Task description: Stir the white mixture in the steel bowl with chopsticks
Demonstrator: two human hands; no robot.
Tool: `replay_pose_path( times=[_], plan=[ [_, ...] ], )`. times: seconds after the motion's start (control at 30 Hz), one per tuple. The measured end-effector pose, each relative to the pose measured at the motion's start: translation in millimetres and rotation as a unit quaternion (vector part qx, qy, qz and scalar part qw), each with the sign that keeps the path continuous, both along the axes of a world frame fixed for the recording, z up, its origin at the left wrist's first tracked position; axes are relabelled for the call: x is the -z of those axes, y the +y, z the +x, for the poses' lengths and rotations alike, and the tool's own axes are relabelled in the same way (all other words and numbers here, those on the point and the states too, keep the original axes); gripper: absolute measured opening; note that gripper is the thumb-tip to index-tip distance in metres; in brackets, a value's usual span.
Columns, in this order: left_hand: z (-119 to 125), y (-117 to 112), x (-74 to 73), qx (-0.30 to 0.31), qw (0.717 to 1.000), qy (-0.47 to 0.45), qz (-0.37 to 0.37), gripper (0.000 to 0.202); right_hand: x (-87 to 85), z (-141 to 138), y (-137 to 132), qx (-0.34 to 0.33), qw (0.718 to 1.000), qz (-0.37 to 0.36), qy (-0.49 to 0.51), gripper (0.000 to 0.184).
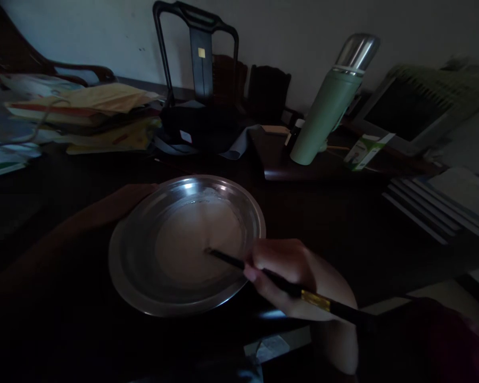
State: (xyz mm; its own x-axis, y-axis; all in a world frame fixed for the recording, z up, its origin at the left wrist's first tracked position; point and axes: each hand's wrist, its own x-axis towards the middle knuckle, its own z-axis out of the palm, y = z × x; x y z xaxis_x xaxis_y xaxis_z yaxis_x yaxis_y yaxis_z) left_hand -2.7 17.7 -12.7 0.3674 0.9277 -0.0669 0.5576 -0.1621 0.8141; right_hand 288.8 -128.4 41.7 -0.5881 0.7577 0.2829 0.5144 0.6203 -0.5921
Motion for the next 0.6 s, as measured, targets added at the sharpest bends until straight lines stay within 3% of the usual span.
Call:
replay_pose_path(
  times=[0.07,0.17,0.27,0.47,0.53,0.6],
  plan=[
    [-0.7,0.1,-1.4,-0.01,1.0,0.013,-0.019,0.051,6.1,-6.3,2.5,-0.017,1.0,-0.002,0.02,0.015],
    [-0.1,-0.3,-3.2,-0.022,0.999,0.023,-0.031,0.05,17.5,-17.4,10.3,0.055,0.998,-0.003,0.026,0.018],
    [2.3,-2.1,-5.6,-0.019,0.999,0.024,-0.028,0.05,16.3,-14.0,10.8,0.112,0.993,0.021,0.02,0.022],
    [3.4,-5.1,-7.3,-0.009,0.999,0.013,-0.04,0.045,3.1,4.0,0.5,-0.016,0.999,0.012,0.038,0.018],
    [2.7,-4.7,-6.2,-0.009,0.999,0.004,-0.042,0.046,9.0,-2.6,4.5,-0.026,0.999,-0.007,0.044,0.015],
    [2.2,-4.1,-4.9,-0.019,0.999,-0.007,-0.046,0.045,16.6,-11.2,10.5,0.006,0.999,-0.011,0.041,0.015]
  ],
)
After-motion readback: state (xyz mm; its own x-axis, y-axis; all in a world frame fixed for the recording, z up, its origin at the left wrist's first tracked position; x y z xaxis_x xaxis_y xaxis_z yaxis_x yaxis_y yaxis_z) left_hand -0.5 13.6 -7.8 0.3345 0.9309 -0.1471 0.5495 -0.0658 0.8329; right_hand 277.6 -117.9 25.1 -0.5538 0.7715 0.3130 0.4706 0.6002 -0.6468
